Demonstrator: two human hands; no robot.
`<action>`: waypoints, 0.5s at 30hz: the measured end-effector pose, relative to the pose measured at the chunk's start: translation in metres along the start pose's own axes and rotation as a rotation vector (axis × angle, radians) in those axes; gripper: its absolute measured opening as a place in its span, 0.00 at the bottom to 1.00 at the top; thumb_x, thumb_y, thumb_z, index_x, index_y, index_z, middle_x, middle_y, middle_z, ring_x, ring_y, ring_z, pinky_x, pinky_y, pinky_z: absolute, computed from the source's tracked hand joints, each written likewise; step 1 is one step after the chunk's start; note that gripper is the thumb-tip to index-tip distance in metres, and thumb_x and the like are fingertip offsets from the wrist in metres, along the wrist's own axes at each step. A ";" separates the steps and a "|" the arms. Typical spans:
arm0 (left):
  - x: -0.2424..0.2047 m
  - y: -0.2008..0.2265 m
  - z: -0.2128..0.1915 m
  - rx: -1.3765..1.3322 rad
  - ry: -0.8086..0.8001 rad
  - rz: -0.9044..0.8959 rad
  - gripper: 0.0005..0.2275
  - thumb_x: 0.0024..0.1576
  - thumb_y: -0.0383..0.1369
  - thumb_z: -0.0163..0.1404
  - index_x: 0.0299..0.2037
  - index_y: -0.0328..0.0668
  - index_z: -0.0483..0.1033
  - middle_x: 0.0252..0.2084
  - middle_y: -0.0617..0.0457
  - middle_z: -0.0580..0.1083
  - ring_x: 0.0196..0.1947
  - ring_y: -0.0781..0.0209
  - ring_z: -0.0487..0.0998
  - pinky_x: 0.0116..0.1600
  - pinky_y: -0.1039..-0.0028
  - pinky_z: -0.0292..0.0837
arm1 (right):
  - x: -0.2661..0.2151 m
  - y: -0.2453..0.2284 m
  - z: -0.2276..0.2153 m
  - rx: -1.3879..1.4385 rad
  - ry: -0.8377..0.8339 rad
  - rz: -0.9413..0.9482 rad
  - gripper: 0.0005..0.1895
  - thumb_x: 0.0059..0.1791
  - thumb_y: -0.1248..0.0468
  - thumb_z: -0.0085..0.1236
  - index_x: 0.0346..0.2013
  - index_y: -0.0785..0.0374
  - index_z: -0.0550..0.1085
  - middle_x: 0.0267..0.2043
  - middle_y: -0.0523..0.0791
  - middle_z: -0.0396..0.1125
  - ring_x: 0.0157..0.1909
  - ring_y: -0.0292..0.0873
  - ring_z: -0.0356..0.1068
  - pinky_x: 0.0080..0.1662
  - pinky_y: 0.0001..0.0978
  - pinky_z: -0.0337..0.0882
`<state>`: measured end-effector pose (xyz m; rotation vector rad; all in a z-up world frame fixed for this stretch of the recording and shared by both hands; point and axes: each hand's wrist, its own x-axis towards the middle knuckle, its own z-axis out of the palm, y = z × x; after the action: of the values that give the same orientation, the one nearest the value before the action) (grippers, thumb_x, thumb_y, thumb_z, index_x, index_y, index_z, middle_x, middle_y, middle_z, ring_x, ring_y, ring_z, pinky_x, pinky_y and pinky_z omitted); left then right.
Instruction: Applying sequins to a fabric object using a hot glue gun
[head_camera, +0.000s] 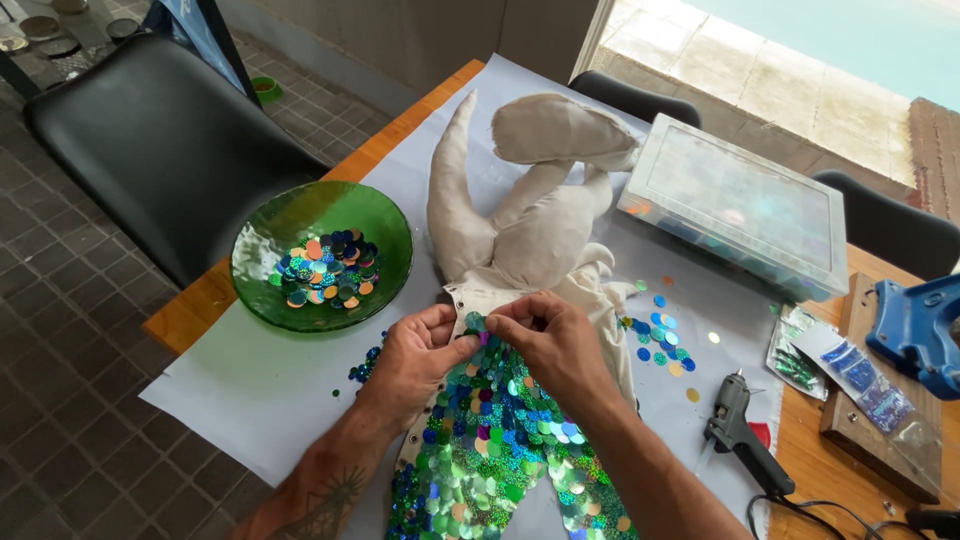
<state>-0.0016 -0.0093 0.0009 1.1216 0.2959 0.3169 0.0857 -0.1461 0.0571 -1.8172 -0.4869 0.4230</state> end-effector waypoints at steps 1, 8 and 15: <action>0.001 -0.002 -0.001 -0.001 0.003 0.000 0.17 0.52 0.21 0.60 0.52 0.27 0.77 0.42 0.42 0.84 0.43 0.63 0.81 0.49 0.68 0.82 | 0.003 0.006 0.001 -0.001 -0.003 0.000 0.09 0.45 0.66 0.71 0.34 0.70 0.84 0.28 0.46 0.64 0.30 0.35 0.58 0.32 0.27 0.62; 0.005 -0.004 -0.003 0.004 -0.011 0.006 0.17 0.53 0.21 0.60 0.53 0.27 0.77 0.41 0.41 0.84 0.42 0.63 0.82 0.49 0.67 0.82 | 0.006 0.021 0.011 -0.163 0.104 -0.204 0.08 0.43 0.63 0.72 0.30 0.65 0.83 0.28 0.43 0.60 0.30 0.35 0.58 0.33 0.30 0.62; 0.007 -0.005 -0.004 0.039 -0.022 0.018 0.16 0.54 0.21 0.59 0.53 0.25 0.77 0.41 0.41 0.83 0.42 0.64 0.80 0.49 0.68 0.82 | 0.004 0.023 0.017 -0.215 0.170 -0.258 0.05 0.46 0.66 0.65 0.30 0.66 0.80 0.28 0.43 0.58 0.31 0.39 0.60 0.35 0.33 0.64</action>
<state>0.0037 -0.0051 -0.0061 1.1656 0.2734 0.3160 0.0824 -0.1363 0.0299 -1.9442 -0.6583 0.0387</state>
